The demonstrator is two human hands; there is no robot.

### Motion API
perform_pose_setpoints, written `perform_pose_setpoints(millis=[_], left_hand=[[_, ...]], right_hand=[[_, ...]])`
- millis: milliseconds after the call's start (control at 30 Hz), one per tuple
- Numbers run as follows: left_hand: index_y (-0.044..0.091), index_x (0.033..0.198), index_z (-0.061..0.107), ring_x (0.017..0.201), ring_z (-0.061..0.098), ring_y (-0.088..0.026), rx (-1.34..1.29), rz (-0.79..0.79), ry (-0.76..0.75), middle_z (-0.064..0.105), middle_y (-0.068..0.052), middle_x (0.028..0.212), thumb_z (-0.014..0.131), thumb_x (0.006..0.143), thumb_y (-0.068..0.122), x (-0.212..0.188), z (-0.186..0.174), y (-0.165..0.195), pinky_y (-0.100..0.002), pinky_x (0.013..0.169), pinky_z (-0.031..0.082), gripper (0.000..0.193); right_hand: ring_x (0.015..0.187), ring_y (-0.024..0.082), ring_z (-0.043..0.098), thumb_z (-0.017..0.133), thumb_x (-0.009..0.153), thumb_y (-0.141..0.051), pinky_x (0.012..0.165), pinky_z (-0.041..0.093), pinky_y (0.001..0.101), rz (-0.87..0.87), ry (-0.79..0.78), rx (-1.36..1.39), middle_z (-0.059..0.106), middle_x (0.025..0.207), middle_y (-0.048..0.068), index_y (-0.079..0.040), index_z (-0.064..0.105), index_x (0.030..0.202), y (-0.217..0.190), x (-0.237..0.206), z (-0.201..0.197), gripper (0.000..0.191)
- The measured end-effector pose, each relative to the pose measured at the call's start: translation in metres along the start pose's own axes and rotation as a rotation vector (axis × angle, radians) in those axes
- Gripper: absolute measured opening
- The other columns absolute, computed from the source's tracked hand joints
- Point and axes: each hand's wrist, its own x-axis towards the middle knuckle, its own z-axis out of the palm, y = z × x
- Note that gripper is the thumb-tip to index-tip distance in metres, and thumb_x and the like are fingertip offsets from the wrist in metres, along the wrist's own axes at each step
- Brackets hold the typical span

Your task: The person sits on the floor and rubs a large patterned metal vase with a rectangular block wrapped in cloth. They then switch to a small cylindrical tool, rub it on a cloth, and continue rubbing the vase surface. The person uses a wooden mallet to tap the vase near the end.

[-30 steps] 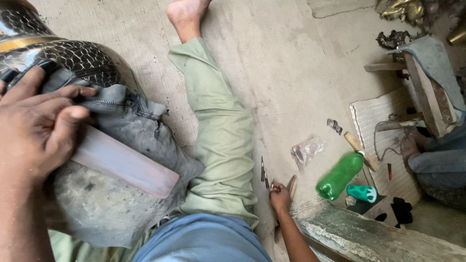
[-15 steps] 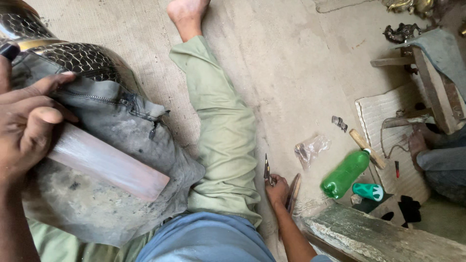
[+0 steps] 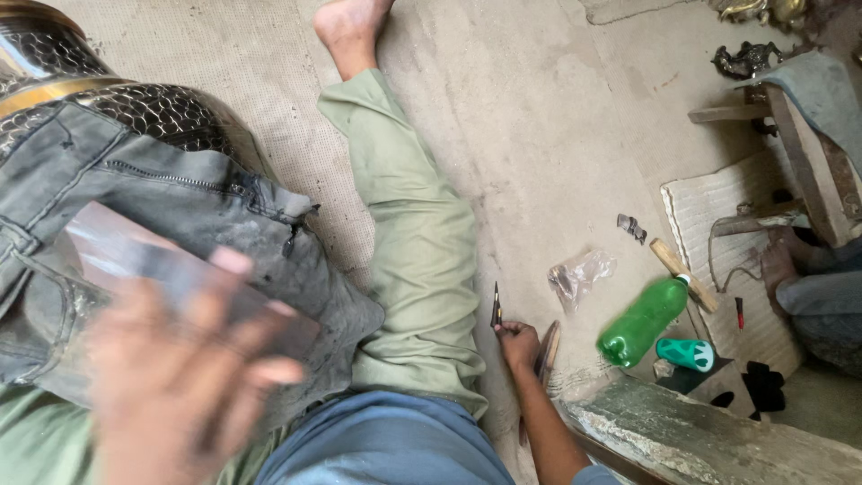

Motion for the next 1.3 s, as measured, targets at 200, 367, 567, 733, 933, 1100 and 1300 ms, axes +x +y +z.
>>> perform_pose_setpoints(millis=[200,367,567,733,933,1100,1300], left_hand=[[0.010,0.105,0.078,0.109,0.072,-0.033,-0.831,-0.096,-0.337,0.080,-0.010,0.103,0.077,0.092,0.035,-0.022,0.074,0.081,-0.044,0.095,0.052,0.029],[0.009,0.142,0.056,0.100,0.075,-0.034,-0.962,-0.529,-0.878,0.073,-0.020,0.106,0.067,0.092,0.038,-0.026,0.135,0.111,-0.040,0.089,0.057,0.058],[-0.002,0.132,0.064,0.111,0.070,-0.036,-1.078,-0.383,-0.449,0.073,-0.024,0.120,0.066,0.100,0.029,-0.032,0.204,0.125,-0.040,0.092,0.054,0.045],[0.003,0.116,0.068,0.092,0.073,-0.018,-1.289,-0.585,-0.558,0.078,-0.011,0.098,0.057,0.103,0.027,-0.051,0.220,0.120,-0.032,0.086,0.055,0.029],[0.004,0.093,0.066,0.066,0.060,-0.015,-1.211,-0.633,-0.775,0.064,-0.005,0.072,0.050,0.107,0.030,-0.067,0.216,0.104,-0.033,0.067,0.052,0.033],[0.005,0.097,0.068,0.062,0.062,-0.025,-1.134,-0.486,-0.857,0.065,-0.014,0.069,0.055,0.104,0.029,-0.068,0.204,0.103,-0.038,0.065,0.051,0.029],[0.001,0.101,0.065,0.080,0.070,-0.040,-1.001,-0.315,-0.649,0.073,-0.018,0.084,0.056,0.100,0.023,-0.058,0.189,0.102,-0.046,0.071,0.052,0.024]], right_hand=[[0.073,0.016,0.067,0.079,0.087,-0.010,0.068,0.053,0.0288,0.279,-0.084,0.404,0.077,0.085,0.008,-0.002,0.079,0.094,0.011,0.001,0.001,0.011],[0.079,0.016,0.067,0.071,0.095,-0.010,0.070,0.054,0.0296,0.419,-0.475,0.895,0.074,0.091,0.007,-0.002,0.072,0.104,0.024,-0.012,-0.017,0.012],[0.094,0.016,0.071,0.064,0.090,-0.010,0.085,0.060,0.0344,0.296,-0.998,1.133,0.075,0.101,0.004,-0.006,0.073,0.109,0.012,-0.067,-0.034,0.022],[0.102,0.016,0.068,0.071,0.093,-0.003,0.087,0.056,0.0329,-0.154,-0.749,0.810,0.071,0.117,0.008,0.003,0.074,0.110,0.000,-0.075,-0.029,0.018],[0.097,0.011,0.065,0.070,0.091,-0.001,0.083,0.055,0.0254,-0.426,-0.507,0.635,0.063,0.118,0.007,0.000,0.069,0.124,-0.012,-0.091,-0.034,0.034],[0.078,0.011,0.061,0.066,0.099,-0.007,0.068,0.051,0.0236,-0.302,-0.605,0.863,0.063,0.116,0.008,0.005,0.076,0.114,-0.013,-0.104,-0.010,0.021],[0.088,0.012,0.065,0.064,0.101,-0.010,0.077,0.054,0.0266,-0.300,-0.521,0.939,0.067,0.111,0.010,0.006,0.076,0.108,-0.010,-0.106,0.001,0.021]])
